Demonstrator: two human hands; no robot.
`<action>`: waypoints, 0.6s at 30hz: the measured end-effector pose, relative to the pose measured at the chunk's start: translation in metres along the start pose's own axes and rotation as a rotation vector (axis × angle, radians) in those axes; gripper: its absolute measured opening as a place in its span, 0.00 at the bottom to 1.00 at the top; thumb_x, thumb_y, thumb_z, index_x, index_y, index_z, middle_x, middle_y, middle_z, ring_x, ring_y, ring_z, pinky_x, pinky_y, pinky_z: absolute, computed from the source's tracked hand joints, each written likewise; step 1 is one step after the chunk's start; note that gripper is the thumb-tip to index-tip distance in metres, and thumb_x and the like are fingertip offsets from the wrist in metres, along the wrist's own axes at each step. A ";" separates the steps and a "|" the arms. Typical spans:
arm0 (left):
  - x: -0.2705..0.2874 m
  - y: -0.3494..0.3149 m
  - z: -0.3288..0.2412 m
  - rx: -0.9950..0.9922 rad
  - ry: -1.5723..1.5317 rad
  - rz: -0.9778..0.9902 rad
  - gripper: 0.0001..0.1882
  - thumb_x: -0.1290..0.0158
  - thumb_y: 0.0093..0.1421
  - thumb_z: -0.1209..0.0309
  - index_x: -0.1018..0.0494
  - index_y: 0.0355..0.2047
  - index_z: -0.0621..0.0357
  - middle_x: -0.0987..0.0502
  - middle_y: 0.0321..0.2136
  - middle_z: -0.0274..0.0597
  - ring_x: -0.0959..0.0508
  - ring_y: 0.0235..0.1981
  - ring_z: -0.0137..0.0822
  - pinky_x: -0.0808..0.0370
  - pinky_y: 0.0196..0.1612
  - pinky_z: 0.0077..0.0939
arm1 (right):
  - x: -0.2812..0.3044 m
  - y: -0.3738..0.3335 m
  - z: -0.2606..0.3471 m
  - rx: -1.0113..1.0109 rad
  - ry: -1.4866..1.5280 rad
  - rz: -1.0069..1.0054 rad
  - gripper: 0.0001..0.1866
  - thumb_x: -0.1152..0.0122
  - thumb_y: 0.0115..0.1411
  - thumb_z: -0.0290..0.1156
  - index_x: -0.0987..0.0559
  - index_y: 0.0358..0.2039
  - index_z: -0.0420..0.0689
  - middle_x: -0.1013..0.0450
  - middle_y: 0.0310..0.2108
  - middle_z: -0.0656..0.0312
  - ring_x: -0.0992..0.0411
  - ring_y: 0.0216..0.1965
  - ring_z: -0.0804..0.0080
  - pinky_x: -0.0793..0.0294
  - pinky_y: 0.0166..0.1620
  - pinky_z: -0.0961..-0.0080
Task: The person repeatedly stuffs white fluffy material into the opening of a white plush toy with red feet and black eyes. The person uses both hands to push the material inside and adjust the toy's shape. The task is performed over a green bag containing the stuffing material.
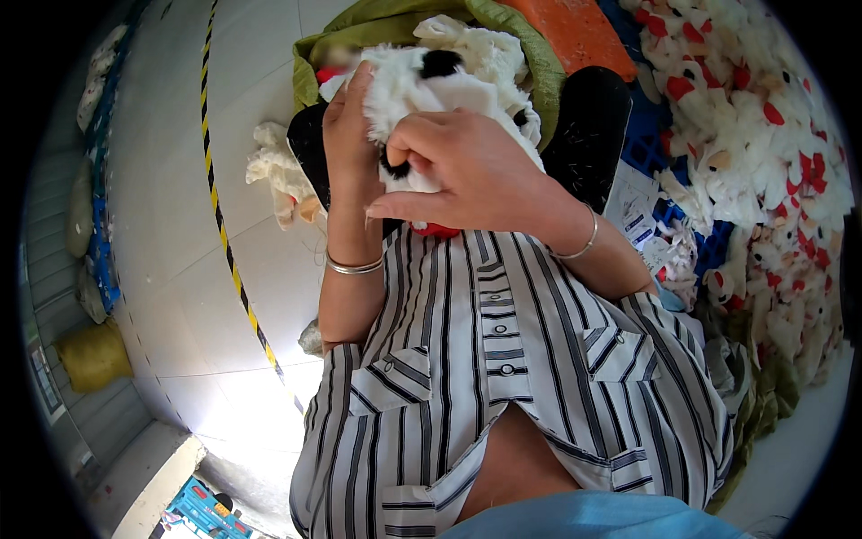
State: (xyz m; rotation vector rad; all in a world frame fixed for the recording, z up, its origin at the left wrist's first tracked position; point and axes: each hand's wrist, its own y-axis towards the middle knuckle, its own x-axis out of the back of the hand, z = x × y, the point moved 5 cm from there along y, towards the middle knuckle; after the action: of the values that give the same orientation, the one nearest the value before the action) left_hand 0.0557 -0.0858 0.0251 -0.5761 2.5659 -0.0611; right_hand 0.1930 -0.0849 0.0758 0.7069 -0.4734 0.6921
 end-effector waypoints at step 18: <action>0.025 0.011 -0.005 -0.150 -0.012 -0.119 0.15 0.49 0.67 0.66 0.24 0.45 0.66 0.19 0.37 0.42 0.19 0.35 0.31 0.23 0.40 0.22 | 0.029 -0.016 -0.059 -0.258 0.840 -0.415 0.20 0.46 0.68 0.36 0.29 0.22 0.36 0.39 0.16 0.69 0.43 0.21 0.82 0.41 0.24 0.76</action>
State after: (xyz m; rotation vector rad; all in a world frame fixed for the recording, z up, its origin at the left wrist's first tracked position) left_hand 0.0299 -0.0859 0.0159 -0.7831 2.5372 0.0940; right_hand 0.2341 -0.0391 0.0468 0.2103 0.3495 0.4644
